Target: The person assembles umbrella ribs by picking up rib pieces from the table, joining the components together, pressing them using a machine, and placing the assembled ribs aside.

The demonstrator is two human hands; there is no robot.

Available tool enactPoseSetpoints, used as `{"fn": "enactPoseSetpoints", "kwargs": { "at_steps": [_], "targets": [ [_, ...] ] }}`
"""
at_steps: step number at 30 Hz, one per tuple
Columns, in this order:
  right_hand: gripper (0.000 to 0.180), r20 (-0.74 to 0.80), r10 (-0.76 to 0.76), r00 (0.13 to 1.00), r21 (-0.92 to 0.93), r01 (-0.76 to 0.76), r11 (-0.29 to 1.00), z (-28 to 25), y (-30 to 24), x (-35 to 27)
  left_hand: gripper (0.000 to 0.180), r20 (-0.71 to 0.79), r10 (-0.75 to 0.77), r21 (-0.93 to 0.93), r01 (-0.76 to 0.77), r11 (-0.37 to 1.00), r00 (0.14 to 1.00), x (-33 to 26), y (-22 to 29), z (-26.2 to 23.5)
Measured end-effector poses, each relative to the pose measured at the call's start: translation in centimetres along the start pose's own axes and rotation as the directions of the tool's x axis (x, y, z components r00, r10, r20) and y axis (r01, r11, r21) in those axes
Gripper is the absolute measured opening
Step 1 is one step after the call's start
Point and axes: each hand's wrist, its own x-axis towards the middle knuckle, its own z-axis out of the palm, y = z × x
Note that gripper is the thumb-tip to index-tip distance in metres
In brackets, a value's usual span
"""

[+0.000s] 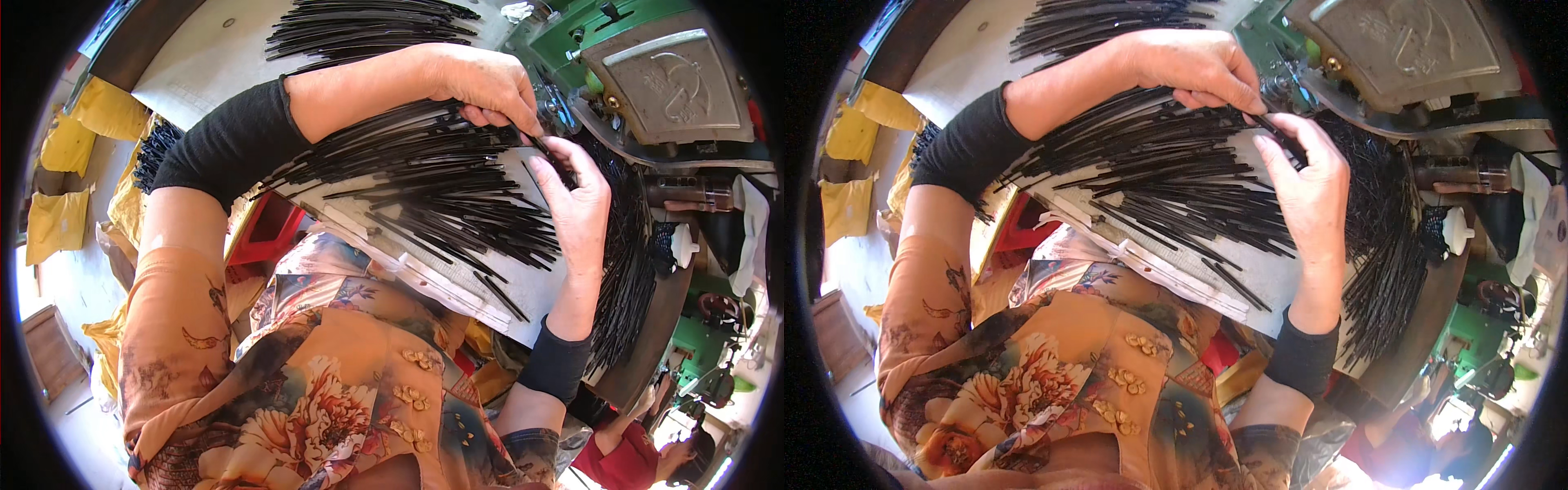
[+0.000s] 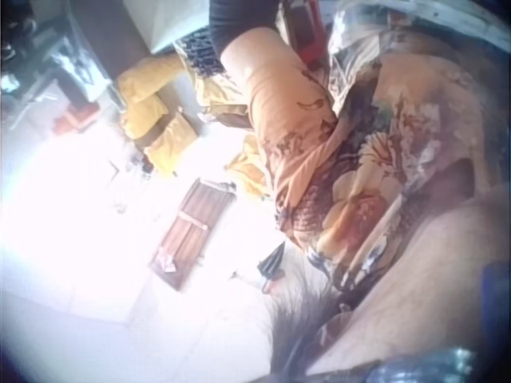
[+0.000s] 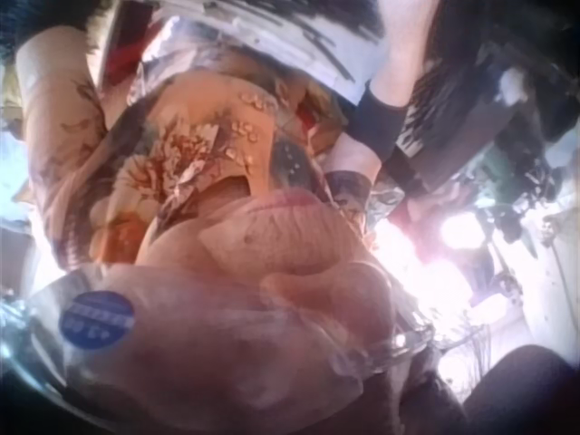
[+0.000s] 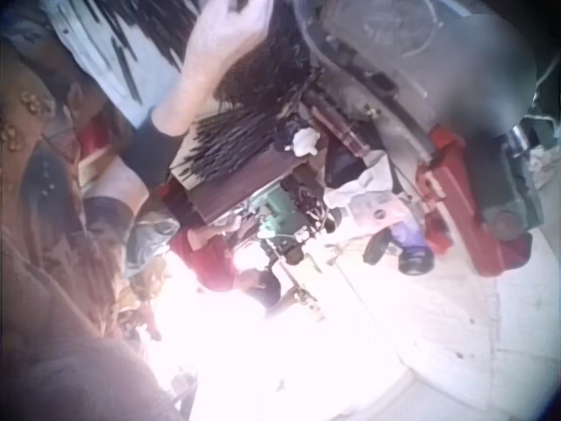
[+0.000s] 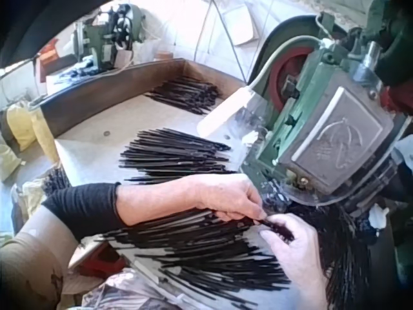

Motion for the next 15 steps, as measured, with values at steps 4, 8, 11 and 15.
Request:
{"fn": "enactPoseSetpoints", "kwargs": {
  "at_steps": [4,8,11,15],
  "targets": [
    [0.017,0.003,0.018,1.000,-0.026,-0.018,1.000,-0.7,0.9,-0.3,0.028,-0.001,-0.020,0.130,0.020,0.991,1.000,-0.3,0.1,-0.4],
    [0.015,0.088,0.153,0.984,0.018,-0.155,0.988,-1.5,0.7,-0.4,0.028,-0.156,0.079,0.685,0.050,0.726,0.985,0.1,-1.6,-1.0],
    [0.018,0.154,0.151,0.976,0.077,-0.165,0.983,-1.4,0.6,-0.6,0.024,-0.180,0.115,0.778,0.070,0.624,0.977,-0.4,-0.2,0.1],
    [0.022,0.278,0.182,0.943,0.153,-0.231,0.961,-1.1,0.8,-0.7,0.022,-0.151,0.028,0.678,0.083,0.730,0.988,-0.1,-0.6,-0.5]
  ]
}}
